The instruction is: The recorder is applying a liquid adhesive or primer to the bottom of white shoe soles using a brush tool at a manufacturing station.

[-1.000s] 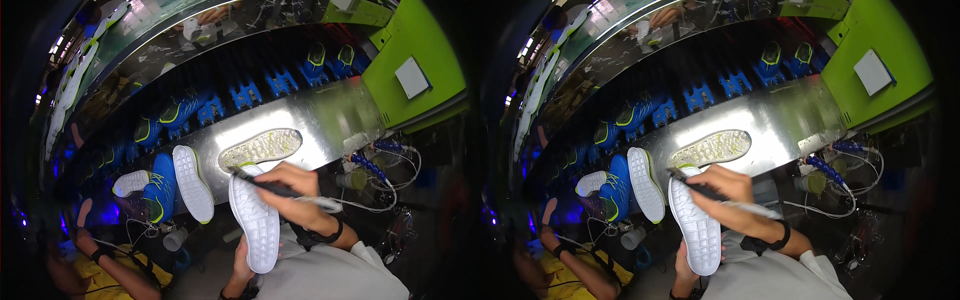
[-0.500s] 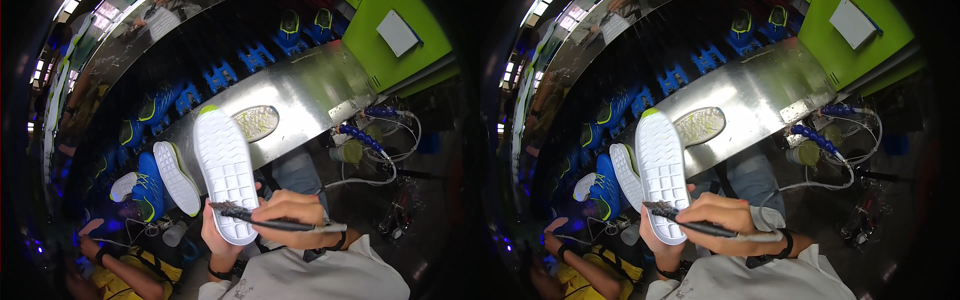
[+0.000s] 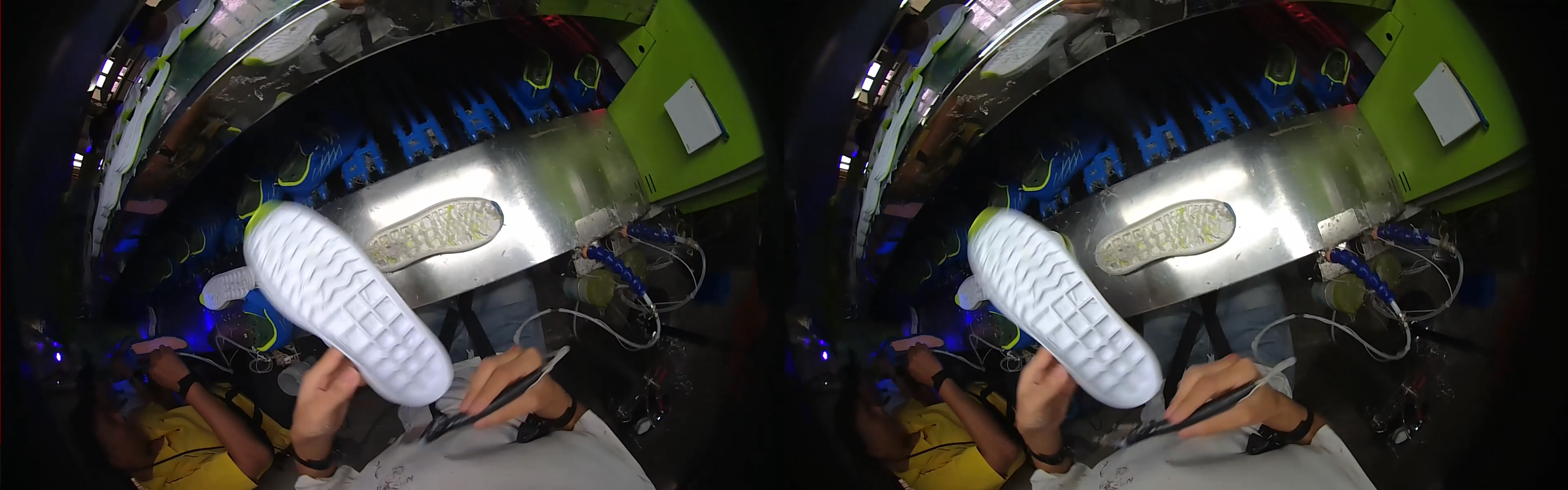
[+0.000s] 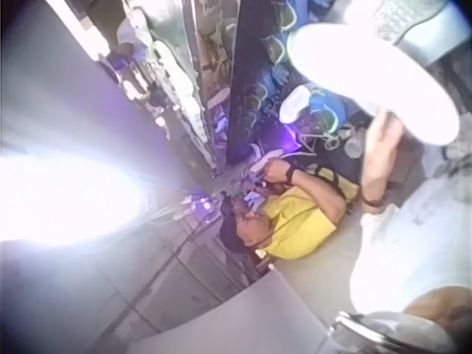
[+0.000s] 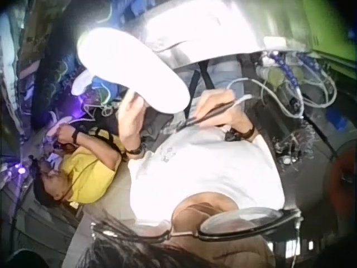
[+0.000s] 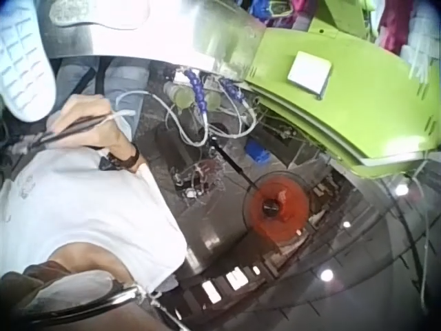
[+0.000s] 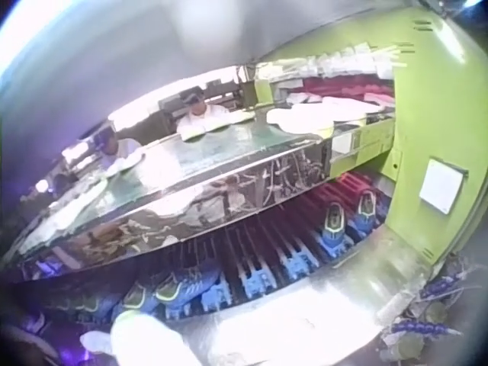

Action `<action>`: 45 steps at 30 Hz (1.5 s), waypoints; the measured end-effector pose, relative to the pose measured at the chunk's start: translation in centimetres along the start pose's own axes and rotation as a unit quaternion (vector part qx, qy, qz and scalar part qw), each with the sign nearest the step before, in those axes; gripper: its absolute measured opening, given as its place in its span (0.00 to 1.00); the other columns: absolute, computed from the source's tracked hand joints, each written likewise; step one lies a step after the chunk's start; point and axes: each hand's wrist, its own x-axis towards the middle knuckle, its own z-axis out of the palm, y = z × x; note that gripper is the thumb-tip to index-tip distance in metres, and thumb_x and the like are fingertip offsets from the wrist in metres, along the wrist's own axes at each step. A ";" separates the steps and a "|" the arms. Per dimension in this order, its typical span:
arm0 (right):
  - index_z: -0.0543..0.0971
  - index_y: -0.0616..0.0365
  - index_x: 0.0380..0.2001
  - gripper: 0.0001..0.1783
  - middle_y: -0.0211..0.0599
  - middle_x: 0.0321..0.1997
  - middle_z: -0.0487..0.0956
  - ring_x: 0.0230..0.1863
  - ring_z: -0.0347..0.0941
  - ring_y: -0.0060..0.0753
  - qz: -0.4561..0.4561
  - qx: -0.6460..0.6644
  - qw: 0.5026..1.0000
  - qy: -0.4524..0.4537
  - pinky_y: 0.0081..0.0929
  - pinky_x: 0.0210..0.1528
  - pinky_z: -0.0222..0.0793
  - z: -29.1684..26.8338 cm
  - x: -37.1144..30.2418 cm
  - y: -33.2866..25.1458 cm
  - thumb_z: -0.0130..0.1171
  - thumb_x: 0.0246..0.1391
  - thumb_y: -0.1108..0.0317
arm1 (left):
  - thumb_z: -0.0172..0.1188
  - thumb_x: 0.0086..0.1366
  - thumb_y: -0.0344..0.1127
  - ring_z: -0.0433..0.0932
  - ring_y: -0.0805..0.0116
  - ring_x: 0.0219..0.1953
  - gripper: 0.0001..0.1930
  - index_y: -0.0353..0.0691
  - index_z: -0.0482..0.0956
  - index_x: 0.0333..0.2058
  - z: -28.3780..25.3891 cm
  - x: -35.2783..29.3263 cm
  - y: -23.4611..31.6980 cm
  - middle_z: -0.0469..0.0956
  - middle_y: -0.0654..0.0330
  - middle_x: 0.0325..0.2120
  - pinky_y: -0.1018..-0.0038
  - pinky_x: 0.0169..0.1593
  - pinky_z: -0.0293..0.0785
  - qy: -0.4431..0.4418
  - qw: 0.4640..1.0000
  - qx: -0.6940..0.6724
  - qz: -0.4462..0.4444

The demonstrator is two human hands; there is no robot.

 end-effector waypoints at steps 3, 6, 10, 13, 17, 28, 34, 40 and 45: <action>0.82 0.67 0.34 0.15 0.45 0.36 0.80 0.34 0.78 0.32 -0.027 -0.084 0.953 0.290 0.24 0.38 0.75 -1.2 -0.7 0.8 0.73 0.40 0.83 | 0.44 0.69 0.59 0.56 0.30 0.67 0.41 0.36 0.49 0.71 0.3 1.9 -6.4 0.53 0.39 0.68 0.32 0.60 0.61 -0.185 0.795 -0.575 -0.057; 0.82 0.64 0.33 0.14 0.42 0.34 0.81 0.33 0.77 0.29 -0.007 -0.195 0.916 0.352 0.21 0.37 0.72 -1.1 1.7 -0.1 0.73 0.40 0.81 | 0.37 0.67 0.63 0.55 0.26 0.66 0.42 0.42 0.48 0.72 4.6 2.1 -9.5 0.55 0.43 0.68 0.27 0.58 0.59 -0.011 0.849 -0.525 -0.063; 0.84 0.58 0.33 0.14 0.33 0.31 0.83 0.34 0.73 0.30 -0.062 -0.494 0.810 0.311 0.27 0.40 0.64 -0.6 6.3 0.1 0.72 0.38 0.77 | 0.40 0.63 0.55 0.56 0.29 0.67 0.42 0.37 0.47 0.71 6.9 0.6 -10.4 0.53 0.45 0.70 0.34 0.62 0.59 -0.045 0.842 -0.537 -0.030; 0.84 0.57 0.35 0.12 0.30 0.32 0.82 0.35 0.73 0.29 -0.074 -0.513 0.820 0.241 0.28 0.42 0.57 1.4 6.3 2.7 0.70 0.42 0.73 | 0.38 0.62 0.54 0.64 0.42 0.65 0.41 0.36 0.51 0.70 7.0 0.4 -11.4 0.60 0.46 0.66 0.48 0.65 0.61 -0.053 0.750 -0.659 -0.018; 0.84 0.59 0.36 0.12 0.31 0.31 0.81 0.35 0.74 0.28 -0.080 -0.401 0.895 0.181 0.26 0.40 0.58 1.8 5.1 2.5 0.68 0.44 0.74 | 0.37 0.61 0.53 0.69 0.52 0.62 0.40 0.34 0.57 0.68 4.9 -0.1 -13.2 0.67 0.47 0.62 0.59 0.66 0.63 0.018 0.792 -0.610 -0.014; 0.84 0.61 0.39 0.15 0.38 0.35 0.83 0.36 0.77 0.32 -0.025 -0.277 0.946 0.166 0.26 0.37 0.69 2.8 1.4 -1.1 0.71 0.44 0.78 | 0.35 0.68 0.69 0.69 0.31 0.57 0.45 0.38 0.47 0.71 8.5 5.0 -4.4 0.55 0.27 0.64 0.47 0.56 0.72 -0.072 0.760 -0.646 0.017; 0.83 0.65 0.43 0.20 0.42 0.34 0.81 0.29 0.78 0.31 -0.009 -0.185 0.962 0.201 0.22 0.30 0.71 1.6 -0.3 -1.5 0.73 0.43 0.80 | 0.41 0.67 0.69 0.50 0.21 0.66 0.49 0.33 0.44 0.71 8.7 4.7 -3.0 0.47 0.32 0.69 0.34 0.62 0.59 -0.081 0.782 -0.618 -0.014; 0.84 0.66 0.36 0.13 0.42 0.34 0.84 0.32 0.82 0.34 -0.051 -0.223 0.972 0.058 0.24 0.33 0.77 0.9 -0.7 -6.3 0.71 0.44 0.82 | 0.45 0.67 0.59 0.63 0.30 0.63 0.42 0.28 0.54 0.68 6.3 3.5 -0.3 0.60 0.33 0.64 0.35 0.61 0.62 -0.048 0.852 -0.517 -0.064; 0.83 0.66 0.37 0.14 0.43 0.29 0.82 0.28 0.81 0.34 -0.055 -0.343 0.934 0.079 0.24 0.30 0.76 3.5 0.4 -5.2 0.70 0.43 0.83 | 0.48 0.64 0.50 0.74 0.45 0.58 0.38 0.19 0.63 0.61 5.2 3.3 -2.4 0.70 0.34 0.57 0.55 0.63 0.68 -0.122 0.800 -0.588 -0.014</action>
